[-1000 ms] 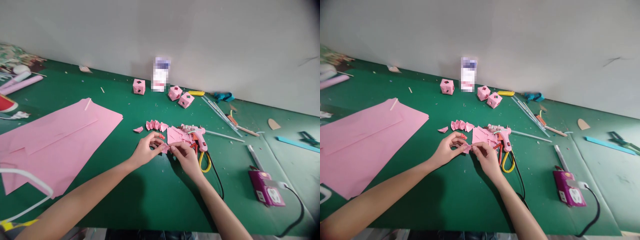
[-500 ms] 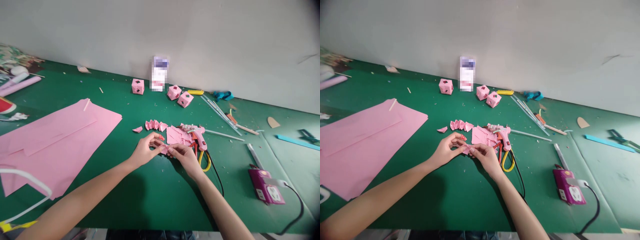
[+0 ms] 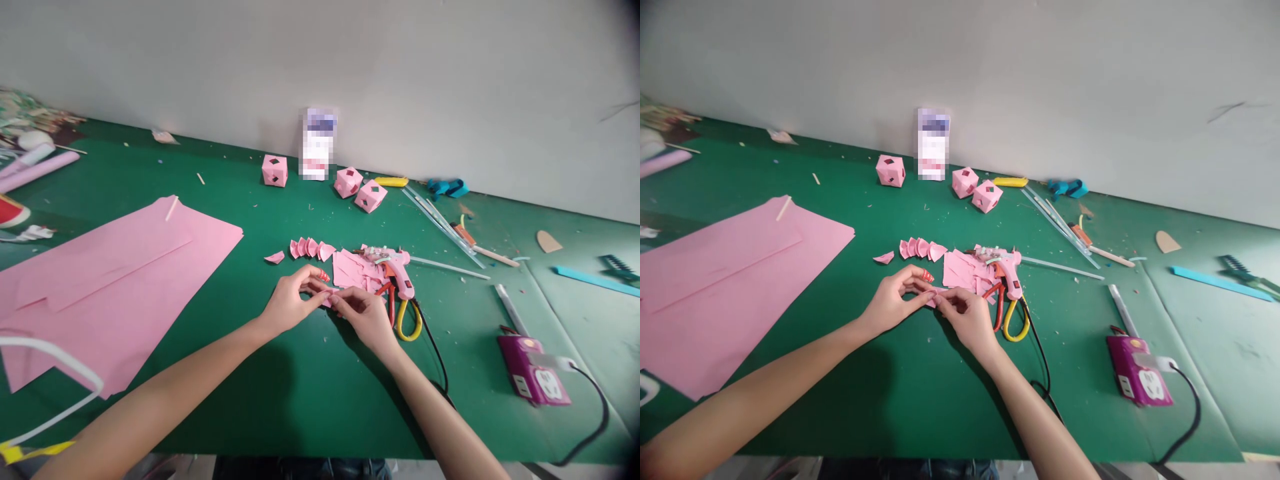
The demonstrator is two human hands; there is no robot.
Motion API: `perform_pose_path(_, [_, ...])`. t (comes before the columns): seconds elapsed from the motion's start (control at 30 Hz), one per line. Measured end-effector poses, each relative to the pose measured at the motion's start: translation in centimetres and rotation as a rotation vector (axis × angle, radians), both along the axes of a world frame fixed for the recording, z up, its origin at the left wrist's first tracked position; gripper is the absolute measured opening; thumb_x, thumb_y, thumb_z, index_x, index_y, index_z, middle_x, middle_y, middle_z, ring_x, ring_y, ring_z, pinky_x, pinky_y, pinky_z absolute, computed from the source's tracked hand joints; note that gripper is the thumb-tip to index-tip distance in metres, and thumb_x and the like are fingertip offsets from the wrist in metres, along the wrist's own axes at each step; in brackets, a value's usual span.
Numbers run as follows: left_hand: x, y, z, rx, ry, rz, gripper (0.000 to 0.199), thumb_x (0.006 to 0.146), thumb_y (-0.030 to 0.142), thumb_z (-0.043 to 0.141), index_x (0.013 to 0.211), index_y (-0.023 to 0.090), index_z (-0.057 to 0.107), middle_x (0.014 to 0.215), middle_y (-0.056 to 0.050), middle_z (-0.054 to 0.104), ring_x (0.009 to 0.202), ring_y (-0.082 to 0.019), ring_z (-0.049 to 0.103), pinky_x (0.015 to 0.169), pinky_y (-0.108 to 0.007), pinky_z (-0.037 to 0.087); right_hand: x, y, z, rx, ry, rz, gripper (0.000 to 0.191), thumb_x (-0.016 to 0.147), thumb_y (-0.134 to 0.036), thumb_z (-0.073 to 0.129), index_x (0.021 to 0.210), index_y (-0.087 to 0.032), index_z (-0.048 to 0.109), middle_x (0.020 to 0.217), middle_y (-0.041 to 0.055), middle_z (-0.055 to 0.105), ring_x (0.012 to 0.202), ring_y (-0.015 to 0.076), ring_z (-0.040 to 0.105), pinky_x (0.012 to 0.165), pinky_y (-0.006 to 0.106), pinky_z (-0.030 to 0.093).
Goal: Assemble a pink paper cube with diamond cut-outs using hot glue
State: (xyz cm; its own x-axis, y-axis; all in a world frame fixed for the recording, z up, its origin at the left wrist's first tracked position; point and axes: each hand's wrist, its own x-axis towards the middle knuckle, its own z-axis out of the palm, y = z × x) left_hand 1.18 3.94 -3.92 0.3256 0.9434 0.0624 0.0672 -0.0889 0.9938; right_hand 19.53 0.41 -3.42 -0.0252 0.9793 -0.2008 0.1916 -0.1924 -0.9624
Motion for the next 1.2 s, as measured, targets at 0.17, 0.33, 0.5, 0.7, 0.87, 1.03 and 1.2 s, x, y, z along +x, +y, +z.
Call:
perform_pose_path(0.17, [0.0, -0.4, 0.3, 0.013, -0.010, -0.005, 0.026, 0.084, 0.025, 0.073, 0.106, 0.019, 0.060, 0.095, -0.007, 0.083, 0.086, -0.021, 0.081, 0.081, -0.032, 0.067, -0.2, -0.2, -0.2, 0.060, -0.044, -0.005, 0.041, 0.084, -0.058, 0.072, 0.079, -0.018, 0.070, 0.067, 0.0022, 0.066, 0.057, 0.0136, 0.053, 0.054, 0.027, 0.039])
perform_pose_path(0.33, [-0.2, -0.8, 0.7, -0.032, 0.002, -0.042, 0.030, 0.085, 0.022, 0.070, 0.113, 0.018, 0.060, 0.107, -0.011, 0.083, 0.094, -0.024, 0.082, 0.088, -0.036, 0.067, 0.1, -0.2, -0.2, 0.081, -0.072, -0.020, 0.039, 0.085, -0.057, 0.069, 0.077, -0.019, 0.063, 0.064, -0.0007, 0.059, 0.056, 0.0132, 0.048, 0.054, 0.027, 0.036])
perform_pose_path(0.5, [-0.3, -0.8, 1.1, -0.081, -0.009, -0.097, 0.035, 0.086, 0.024, 0.071, 0.118, 0.017, 0.061, 0.115, -0.014, 0.081, 0.097, -0.026, 0.081, 0.091, -0.037, 0.067, 0.2, -0.2, -0.3, 0.083, -0.103, -0.016, 0.040, 0.086, -0.059, 0.068, 0.076, -0.020, 0.060, 0.060, -0.0027, 0.053, 0.055, 0.0129, 0.044, 0.053, 0.027, 0.033])
perform_pose_path(0.7, [0.0, -0.5, 0.9, -0.085, 0.053, 0.006, 0.030, 0.087, 0.028, 0.072, 0.114, 0.019, 0.063, 0.107, -0.011, 0.083, 0.094, -0.026, 0.082, 0.088, -0.038, 0.068, 0.3, 0.2, 0.1, 0.043, -0.056, 0.024, 0.047, 0.087, -0.066, 0.066, 0.077, -0.020, 0.065, 0.067, 0.0018, 0.064, 0.059, 0.0149, 0.052, 0.055, 0.028, 0.040])
perform_pose_path(0.87, [0.2, -0.3, 0.5, -0.081, 0.077, 0.056, 0.028, 0.087, 0.025, 0.070, 0.113, 0.019, 0.063, 0.107, -0.010, 0.083, 0.090, -0.025, 0.082, 0.088, -0.037, 0.069, 0.9, 0.6, 0.8, -0.016, 0.019, 0.121, 0.049, 0.089, -0.067, 0.063, 0.086, -0.019, 0.072, 0.079, 0.0054, 0.073, 0.065, 0.0158, 0.060, 0.058, 0.027, 0.047])
perform_pose_path(1.03, [0.2, -0.4, 0.5, -0.062, 0.052, 0.057, 0.024, 0.088, 0.023, 0.069, 0.110, 0.019, 0.063, 0.106, -0.009, 0.084, 0.090, -0.025, 0.082, 0.086, -0.037, 0.069, 0.7, 0.5, 0.4, 0.006, -0.055, 0.124, 0.038, 0.088, -0.057, 0.070, 0.087, -0.019, 0.074, 0.076, 0.0041, 0.075, 0.061, 0.0148, 0.059, 0.056, 0.027, 0.044])
perform_pose_path(1.2, [0.3, -0.5, 0.5, -0.024, 0.070, 0.067, 0.022, 0.089, 0.026, 0.069, 0.110, 0.020, 0.064, 0.104, -0.008, 0.084, 0.087, -0.024, 0.082, 0.081, -0.035, 0.070, 0.0, 0.1, 0.3, 0.170, -0.286, 0.128, 0.037, 0.098, -0.052, 0.057, 0.082, -0.020, 0.069, 0.068, 0.0022, 0.068, 0.058, 0.0154, 0.055, 0.055, 0.028, 0.040])
